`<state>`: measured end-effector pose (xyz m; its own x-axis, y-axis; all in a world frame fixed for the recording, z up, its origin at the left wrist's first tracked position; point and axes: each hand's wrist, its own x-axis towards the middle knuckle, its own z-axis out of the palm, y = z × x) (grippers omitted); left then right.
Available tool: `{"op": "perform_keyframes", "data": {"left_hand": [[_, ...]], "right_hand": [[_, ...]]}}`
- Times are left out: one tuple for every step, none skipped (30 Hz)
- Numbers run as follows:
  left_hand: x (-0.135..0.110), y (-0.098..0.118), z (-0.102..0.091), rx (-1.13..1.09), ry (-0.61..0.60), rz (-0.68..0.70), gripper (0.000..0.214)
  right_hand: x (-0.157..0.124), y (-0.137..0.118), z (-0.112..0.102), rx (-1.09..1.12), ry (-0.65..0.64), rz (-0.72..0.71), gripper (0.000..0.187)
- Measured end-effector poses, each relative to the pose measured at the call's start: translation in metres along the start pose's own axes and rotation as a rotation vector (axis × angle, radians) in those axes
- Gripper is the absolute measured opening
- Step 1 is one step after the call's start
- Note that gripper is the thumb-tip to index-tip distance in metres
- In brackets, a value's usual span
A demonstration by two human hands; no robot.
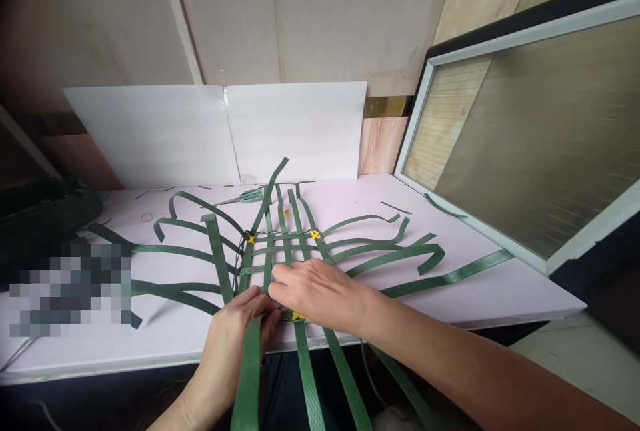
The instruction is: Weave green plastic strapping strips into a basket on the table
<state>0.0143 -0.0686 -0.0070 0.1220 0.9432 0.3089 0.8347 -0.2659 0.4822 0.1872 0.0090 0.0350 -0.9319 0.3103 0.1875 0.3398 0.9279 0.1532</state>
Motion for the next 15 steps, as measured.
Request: {"op": "perform_keyframes", "data": {"left_hand": [[0.000, 0.000, 0.001, 0.025, 0.001, -0.013, 0.021], [0.000, 0.001, 0.001, 0.049, 0.000, -0.022, 0.020], [0.000, 0.001, 0.001, 0.069, -0.003, -0.028, 0.020], [0.000, 0.002, 0.001, 0.082, -0.010, -0.030, 0.020], [-0.001, 0.002, 0.001, 0.090, -0.020, -0.030, 0.021], [-0.001, 0.003, 0.000, 0.092, -0.029, -0.029, 0.021], [0.000, 0.003, 0.000, 0.090, -0.036, -0.028, 0.021], [0.000, 0.003, -0.001, 0.087, -0.040, -0.029, 0.021], [0.000, 0.003, -0.001, 0.083, -0.041, -0.028, 0.020], [0.000, 0.003, -0.002, 0.076, -0.038, -0.026, 0.019], [0.000, 0.002, -0.002, 0.071, -0.030, -0.023, 0.019], [0.001, 0.002, -0.002, 0.068, -0.025, -0.020, 0.019], [0.001, 0.001, -0.002, 0.069, -0.023, -0.017, 0.019], [0.001, 0.001, -0.001, 0.072, -0.023, -0.012, 0.019], [0.001, 0.001, -0.001, 0.076, -0.024, -0.007, 0.020]], "right_hand": [[0.002, 0.000, 0.000, -0.032, 0.029, -0.011, 0.022], [0.003, -0.001, 0.001, -0.049, 0.068, -0.011, 0.023], [0.003, -0.004, 0.002, -0.052, 0.111, 0.007, 0.023], [0.001, -0.008, 0.002, -0.043, 0.156, 0.041, 0.024], [-0.002, -0.012, 0.003, -0.023, 0.196, 0.085, 0.024], [-0.005, -0.018, 0.003, 0.007, 0.223, 0.135, 0.025], [-0.009, -0.024, 0.004, 0.036, 0.229, 0.185, 0.026], [-0.014, -0.030, 0.005, 0.056, 0.216, 0.240, 0.026], [-0.017, -0.036, 0.006, 0.065, 0.191, 0.294, 0.025], [-0.020, -0.040, 0.008, 0.065, 0.155, 0.333, 0.024], [-0.022, -0.043, 0.010, 0.059, 0.116, 0.364, 0.022], [-0.023, -0.044, 0.012, 0.055, 0.079, 0.386, 0.021], [-0.023, -0.044, 0.013, 0.059, 0.046, 0.404, 0.021], [-0.023, -0.044, 0.014, 0.070, 0.019, 0.422, 0.021], [-0.022, -0.043, 0.014, 0.085, -0.003, 0.436, 0.022]]}}
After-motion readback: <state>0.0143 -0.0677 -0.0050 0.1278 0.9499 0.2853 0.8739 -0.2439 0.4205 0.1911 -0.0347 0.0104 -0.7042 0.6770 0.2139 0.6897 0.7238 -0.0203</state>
